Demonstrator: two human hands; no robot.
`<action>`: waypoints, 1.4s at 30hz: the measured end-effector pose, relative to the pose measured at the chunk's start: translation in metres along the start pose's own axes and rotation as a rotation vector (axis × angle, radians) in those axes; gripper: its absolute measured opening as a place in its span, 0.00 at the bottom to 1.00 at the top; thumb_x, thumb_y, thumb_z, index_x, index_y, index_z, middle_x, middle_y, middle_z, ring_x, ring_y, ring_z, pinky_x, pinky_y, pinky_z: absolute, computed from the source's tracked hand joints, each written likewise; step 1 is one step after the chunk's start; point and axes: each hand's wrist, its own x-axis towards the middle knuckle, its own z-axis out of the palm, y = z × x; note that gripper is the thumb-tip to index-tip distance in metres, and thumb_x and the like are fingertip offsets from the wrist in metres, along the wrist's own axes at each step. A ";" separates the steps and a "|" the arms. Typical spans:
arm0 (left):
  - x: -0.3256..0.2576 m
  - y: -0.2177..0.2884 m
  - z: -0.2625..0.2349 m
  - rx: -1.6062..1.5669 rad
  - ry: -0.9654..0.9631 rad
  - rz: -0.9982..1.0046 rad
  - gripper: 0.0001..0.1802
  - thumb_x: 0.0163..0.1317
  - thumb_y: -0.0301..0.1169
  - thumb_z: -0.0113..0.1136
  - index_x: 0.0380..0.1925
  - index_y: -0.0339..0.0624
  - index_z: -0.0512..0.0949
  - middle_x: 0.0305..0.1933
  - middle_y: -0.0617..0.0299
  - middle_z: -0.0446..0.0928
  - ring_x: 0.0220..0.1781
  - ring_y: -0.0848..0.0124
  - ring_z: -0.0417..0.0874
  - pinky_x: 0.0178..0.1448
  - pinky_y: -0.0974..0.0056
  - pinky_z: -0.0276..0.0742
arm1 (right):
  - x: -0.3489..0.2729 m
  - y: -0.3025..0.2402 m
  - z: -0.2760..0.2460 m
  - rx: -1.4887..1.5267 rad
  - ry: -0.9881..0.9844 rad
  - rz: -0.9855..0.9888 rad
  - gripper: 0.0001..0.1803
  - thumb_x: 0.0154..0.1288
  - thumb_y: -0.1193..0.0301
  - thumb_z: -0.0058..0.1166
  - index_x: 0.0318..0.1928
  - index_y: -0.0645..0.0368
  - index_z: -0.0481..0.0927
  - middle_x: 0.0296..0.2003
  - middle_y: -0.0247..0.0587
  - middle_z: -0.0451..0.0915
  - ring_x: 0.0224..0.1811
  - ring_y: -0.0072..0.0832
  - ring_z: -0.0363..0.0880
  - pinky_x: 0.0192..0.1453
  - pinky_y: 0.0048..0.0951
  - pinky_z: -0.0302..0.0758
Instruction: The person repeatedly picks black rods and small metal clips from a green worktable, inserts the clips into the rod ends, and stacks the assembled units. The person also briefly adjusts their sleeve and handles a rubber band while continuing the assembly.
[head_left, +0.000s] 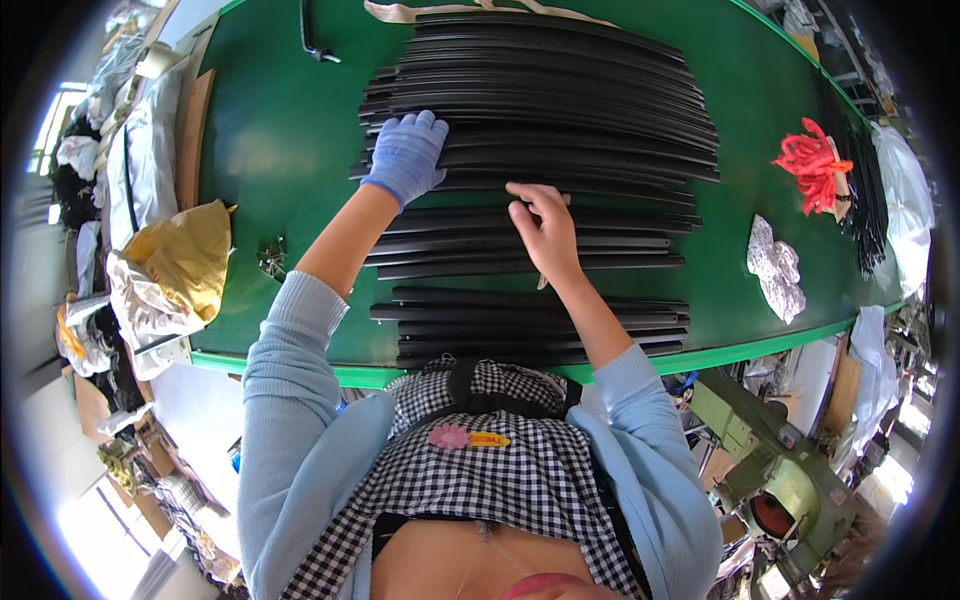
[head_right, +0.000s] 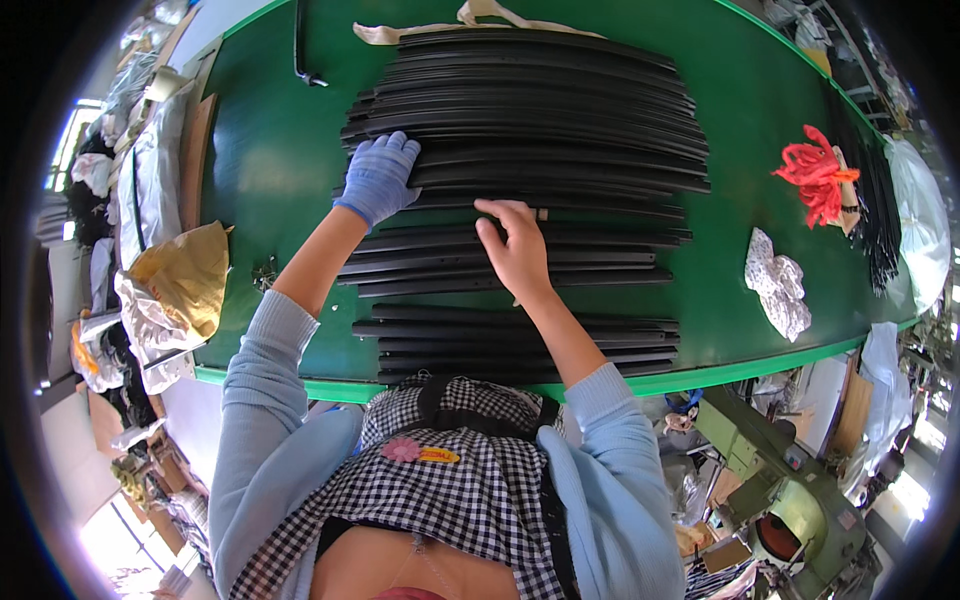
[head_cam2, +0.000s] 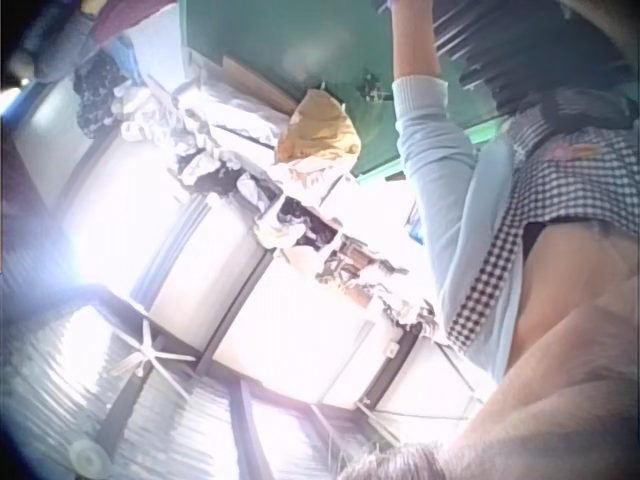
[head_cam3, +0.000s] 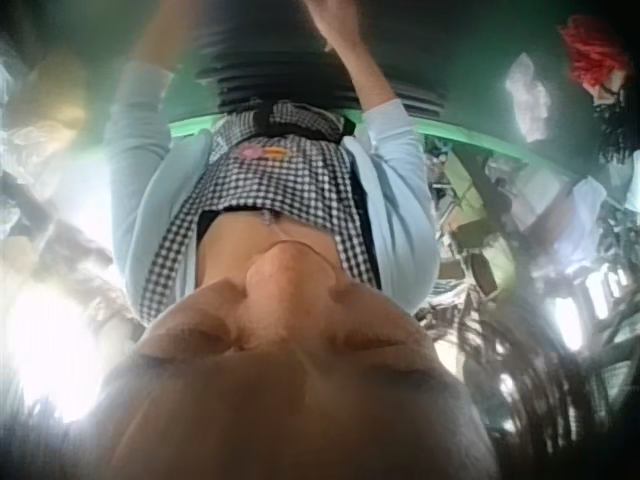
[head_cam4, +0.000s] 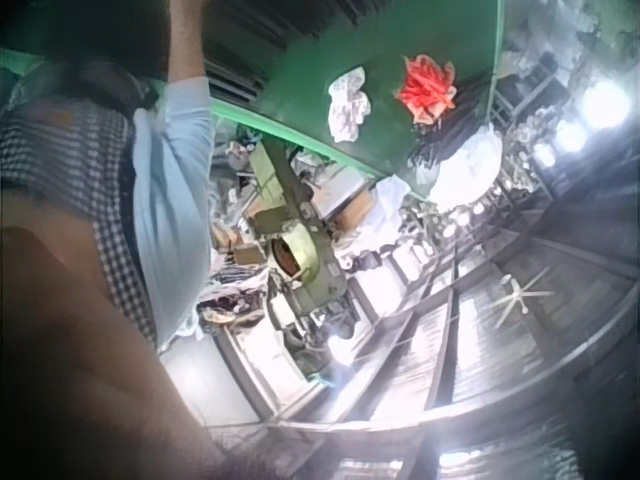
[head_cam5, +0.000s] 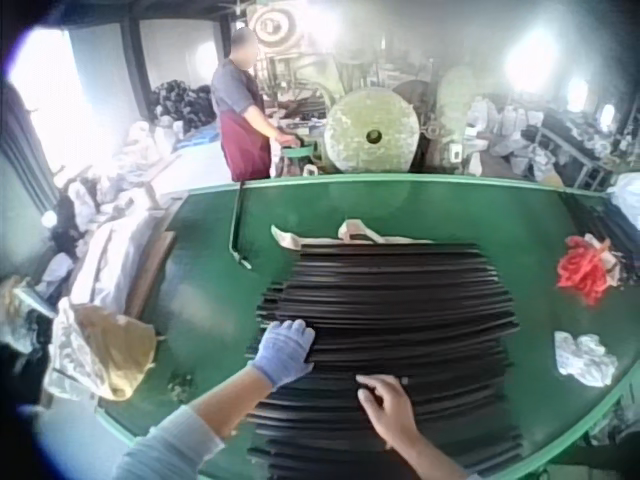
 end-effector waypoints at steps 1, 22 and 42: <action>-0.002 0.002 0.004 -0.015 -0.019 0.010 0.35 0.50 0.45 0.72 0.57 0.45 0.74 0.56 0.56 0.73 0.60 0.59 0.74 0.61 0.54 0.71 | 0.000 -0.001 0.000 0.174 0.075 0.124 0.18 0.72 0.65 0.54 0.59 0.54 0.78 0.54 0.40 0.77 0.58 0.33 0.77 0.62 0.31 0.74; -0.166 0.124 0.027 -0.768 0.320 0.104 0.38 0.47 0.37 0.73 0.59 0.38 0.71 0.52 0.48 0.78 0.50 0.52 0.82 0.54 0.53 0.79 | -0.021 -0.020 -0.085 1.405 0.359 0.095 0.25 0.62 0.77 0.57 0.60 0.47 0.72 0.34 0.34 0.73 0.38 0.27 0.74 0.49 0.39 0.73; -0.217 0.097 0.043 -0.851 0.317 0.128 0.17 0.56 0.33 0.67 0.46 0.41 0.81 0.41 0.54 0.82 0.40 0.55 0.84 0.45 0.55 0.81 | 0.028 -0.006 -0.030 -0.997 -0.249 -0.523 0.44 0.55 0.45 0.65 0.69 0.47 0.69 0.56 0.42 0.76 0.59 0.38 0.73 0.64 0.46 0.71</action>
